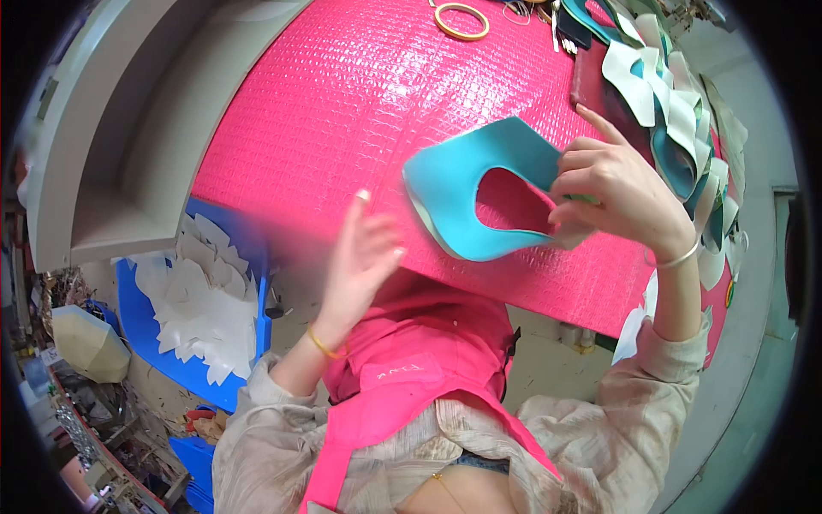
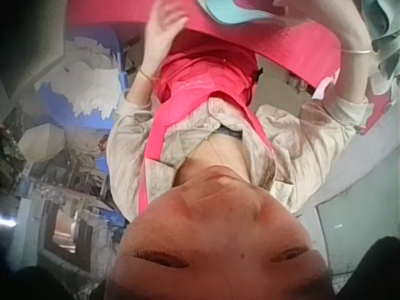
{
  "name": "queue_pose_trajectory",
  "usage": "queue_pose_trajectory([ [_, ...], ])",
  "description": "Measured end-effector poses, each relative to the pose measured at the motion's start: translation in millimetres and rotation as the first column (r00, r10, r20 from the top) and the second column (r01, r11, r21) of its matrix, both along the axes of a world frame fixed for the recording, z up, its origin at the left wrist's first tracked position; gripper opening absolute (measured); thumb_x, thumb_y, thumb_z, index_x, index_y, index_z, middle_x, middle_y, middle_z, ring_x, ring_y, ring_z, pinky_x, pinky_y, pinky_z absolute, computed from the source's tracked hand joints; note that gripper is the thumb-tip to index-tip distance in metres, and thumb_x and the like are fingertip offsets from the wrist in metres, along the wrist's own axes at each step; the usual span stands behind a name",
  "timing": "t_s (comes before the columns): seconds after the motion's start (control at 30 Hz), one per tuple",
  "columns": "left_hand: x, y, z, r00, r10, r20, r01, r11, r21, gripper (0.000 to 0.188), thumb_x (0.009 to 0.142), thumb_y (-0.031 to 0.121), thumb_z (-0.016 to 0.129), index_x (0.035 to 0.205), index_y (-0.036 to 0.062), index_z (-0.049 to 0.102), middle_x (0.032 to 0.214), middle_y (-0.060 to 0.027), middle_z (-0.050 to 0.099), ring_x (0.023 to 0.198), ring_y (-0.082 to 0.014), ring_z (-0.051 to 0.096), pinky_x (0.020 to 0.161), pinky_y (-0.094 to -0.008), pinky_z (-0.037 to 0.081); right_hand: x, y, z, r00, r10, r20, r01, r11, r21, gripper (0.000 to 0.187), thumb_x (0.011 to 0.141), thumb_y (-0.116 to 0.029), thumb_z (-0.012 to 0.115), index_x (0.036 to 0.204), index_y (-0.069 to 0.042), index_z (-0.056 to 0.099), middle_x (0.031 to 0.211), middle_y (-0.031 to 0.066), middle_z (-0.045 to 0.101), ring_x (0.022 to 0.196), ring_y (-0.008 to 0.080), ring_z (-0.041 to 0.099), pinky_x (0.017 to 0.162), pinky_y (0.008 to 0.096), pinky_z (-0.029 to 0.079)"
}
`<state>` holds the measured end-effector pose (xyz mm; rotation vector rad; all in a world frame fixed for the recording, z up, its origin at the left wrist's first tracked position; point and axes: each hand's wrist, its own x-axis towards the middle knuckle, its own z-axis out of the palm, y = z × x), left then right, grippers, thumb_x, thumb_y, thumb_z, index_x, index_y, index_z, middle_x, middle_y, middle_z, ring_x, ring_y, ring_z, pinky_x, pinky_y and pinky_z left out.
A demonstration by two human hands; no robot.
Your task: Checking and assembling shoe components by hand on a workstation.
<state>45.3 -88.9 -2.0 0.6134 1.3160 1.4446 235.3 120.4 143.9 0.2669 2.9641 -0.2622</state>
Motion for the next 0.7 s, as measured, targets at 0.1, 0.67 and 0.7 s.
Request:
queue_pose_trajectory([
  [0.1,3.8,24.0,38.5,0.684,-0.017,-0.729,0.203,0.965,0.168,0.074,0.071,0.009,0.068,0.133,0.0052,0.026,0.122,-0.0165,0.041,0.113,-0.0284,0.045,0.094,-0.0375,0.038,-22.4,-14.0,-8.6,0.937,-0.216,-0.273,0.081,0.897,-0.434,0.021,0.078,-0.025,0.06,0.086,-0.005,0.063,0.08,0.0063,0.06,0.084,0.0181,0.057,0.095,0.0397,0.034],
  [0.67,65.5,73.7,6.2,0.481,0.101,-0.871,0.352,0.888,0.297,0.018,0.06,-0.001,0.06,0.077,0.0052,0.058,0.071,-0.0083,0.059,0.069,-0.0263,0.058,0.076,-0.0374,0.046,28.4,-61.5,-62.4,0.963,-0.268,-0.027,0.263,0.913,0.311,0.009,0.067,-0.005,0.055,0.07,-0.008,0.047,0.065,0.0063,0.051,0.057,0.0188,0.058,0.048,0.0303,0.046],
  [0.7,65.1,75.0,6.1,0.452,0.107,-0.886,0.363,0.885,0.292,0.018,0.06,0.0,0.061,0.077,0.0051,0.058,0.07,-0.0088,0.059,0.068,-0.0263,0.058,0.076,-0.0373,0.046,29.0,-62.2,-63.3,0.961,-0.261,-0.089,0.276,0.898,0.344,0.009,0.068,-0.006,0.055,0.07,-0.008,0.047,0.063,0.0054,0.051,0.057,0.0174,0.058,0.047,0.0295,0.045],
])
